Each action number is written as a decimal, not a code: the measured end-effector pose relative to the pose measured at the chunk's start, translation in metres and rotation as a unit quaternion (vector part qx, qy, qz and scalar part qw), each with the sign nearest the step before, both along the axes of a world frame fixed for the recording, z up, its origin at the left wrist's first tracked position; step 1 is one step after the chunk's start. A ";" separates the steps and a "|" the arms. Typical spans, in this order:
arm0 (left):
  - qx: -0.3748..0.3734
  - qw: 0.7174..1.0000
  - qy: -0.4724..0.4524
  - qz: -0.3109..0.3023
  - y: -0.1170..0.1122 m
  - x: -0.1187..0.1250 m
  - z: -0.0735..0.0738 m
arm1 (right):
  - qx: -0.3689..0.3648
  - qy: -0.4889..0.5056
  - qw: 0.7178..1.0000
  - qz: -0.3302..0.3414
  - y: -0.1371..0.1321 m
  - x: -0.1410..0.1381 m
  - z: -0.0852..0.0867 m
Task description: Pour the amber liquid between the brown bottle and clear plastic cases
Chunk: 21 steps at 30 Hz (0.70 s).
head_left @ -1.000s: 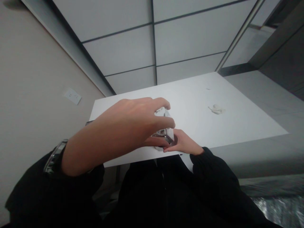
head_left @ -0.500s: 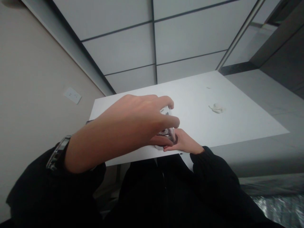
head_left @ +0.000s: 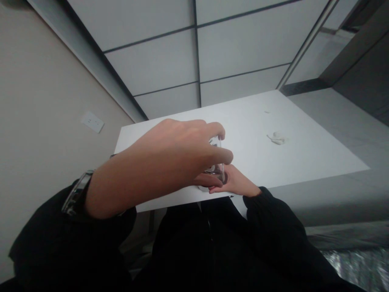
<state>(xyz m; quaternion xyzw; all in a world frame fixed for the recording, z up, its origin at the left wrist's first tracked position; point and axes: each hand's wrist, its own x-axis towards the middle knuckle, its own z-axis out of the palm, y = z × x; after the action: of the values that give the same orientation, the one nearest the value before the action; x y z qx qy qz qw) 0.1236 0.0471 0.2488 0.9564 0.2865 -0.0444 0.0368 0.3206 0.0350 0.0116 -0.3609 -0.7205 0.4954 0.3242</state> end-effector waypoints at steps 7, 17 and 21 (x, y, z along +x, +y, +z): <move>0.009 0.999 -0.043 0.013 0.003 -0.028 -0.012 | 0.000 0.005 1.000 -0.009 0.002 0.001 0.000; -0.024 0.990 -0.123 0.061 -0.006 -0.062 -0.039 | 0.013 0.005 1.000 0.000 0.001 -0.001 0.001; -0.042 0.969 -0.217 0.115 -0.015 -0.083 -0.058 | 0.001 0.006 1.000 -0.003 0.000 -0.002 -0.002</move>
<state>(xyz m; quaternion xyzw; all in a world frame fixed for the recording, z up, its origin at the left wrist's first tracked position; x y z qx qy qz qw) 0.0402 0.0324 0.1911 0.9013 0.3779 0.1564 0.1427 0.3189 0.0347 0.0100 -0.3598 -0.7180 0.4957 0.3305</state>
